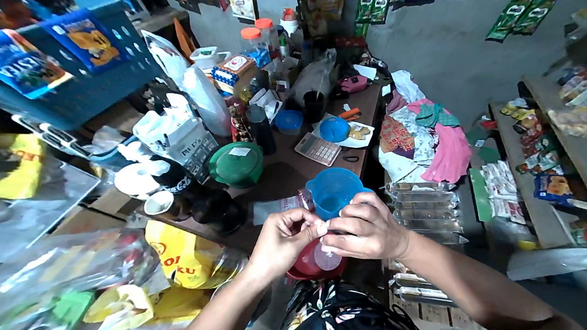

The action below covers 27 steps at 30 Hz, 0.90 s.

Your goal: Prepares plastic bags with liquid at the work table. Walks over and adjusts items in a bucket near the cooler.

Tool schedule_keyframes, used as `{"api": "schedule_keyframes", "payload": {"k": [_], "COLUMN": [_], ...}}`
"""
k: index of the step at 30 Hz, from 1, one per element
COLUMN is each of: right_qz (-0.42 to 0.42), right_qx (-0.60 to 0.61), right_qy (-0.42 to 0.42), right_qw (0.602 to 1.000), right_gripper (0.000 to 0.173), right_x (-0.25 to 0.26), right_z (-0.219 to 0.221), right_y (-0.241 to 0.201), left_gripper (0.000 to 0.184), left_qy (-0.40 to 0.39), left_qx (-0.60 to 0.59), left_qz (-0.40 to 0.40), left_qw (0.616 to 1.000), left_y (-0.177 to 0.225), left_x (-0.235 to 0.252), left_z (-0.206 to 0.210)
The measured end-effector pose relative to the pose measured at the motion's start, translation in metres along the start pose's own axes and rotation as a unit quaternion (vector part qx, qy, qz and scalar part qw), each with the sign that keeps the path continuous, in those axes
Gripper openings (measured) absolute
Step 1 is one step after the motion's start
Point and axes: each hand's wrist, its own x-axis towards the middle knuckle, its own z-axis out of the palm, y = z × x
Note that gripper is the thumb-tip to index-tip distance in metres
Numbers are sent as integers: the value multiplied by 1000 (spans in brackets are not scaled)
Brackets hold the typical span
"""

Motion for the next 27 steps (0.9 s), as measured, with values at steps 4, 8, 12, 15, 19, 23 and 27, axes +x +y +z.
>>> {"api": "schedule_keyframes", "payload": {"k": [4,8,12,15,19,23,27], "right_qz": [148,408,624,658,623,608,592], "right_qx": [60,241,529,624,621,558,512], "right_qy": [-62,-116,-52,13,34,18,22], "right_qw": [985,873,573,421,473,564,622], "right_gripper": [13,15,11,18,18,14,13], "right_x": [-1,8,11,7,2,4,6], "right_z": [-1,-4,-13,-13,-3,3,7], "right_y": [-10,-32,-38,-38,-42,-47,-52], "left_gripper": [6,6,7,9,9,12,14], "left_qy": [69,120,143,172,174,133,88], "left_qx": [-47,-44,69,182,298,369,406], "left_qz": [18,80,181,260,335,377,390], "left_qw": [996,989,971,932,877,839,822], "left_y": [-28,-51,-57,-64,-61,-51,-43], "left_x": [-8,-15,-21,-21,-25,-34,-39], "left_z": [18,37,40,36,27,23,23]}}
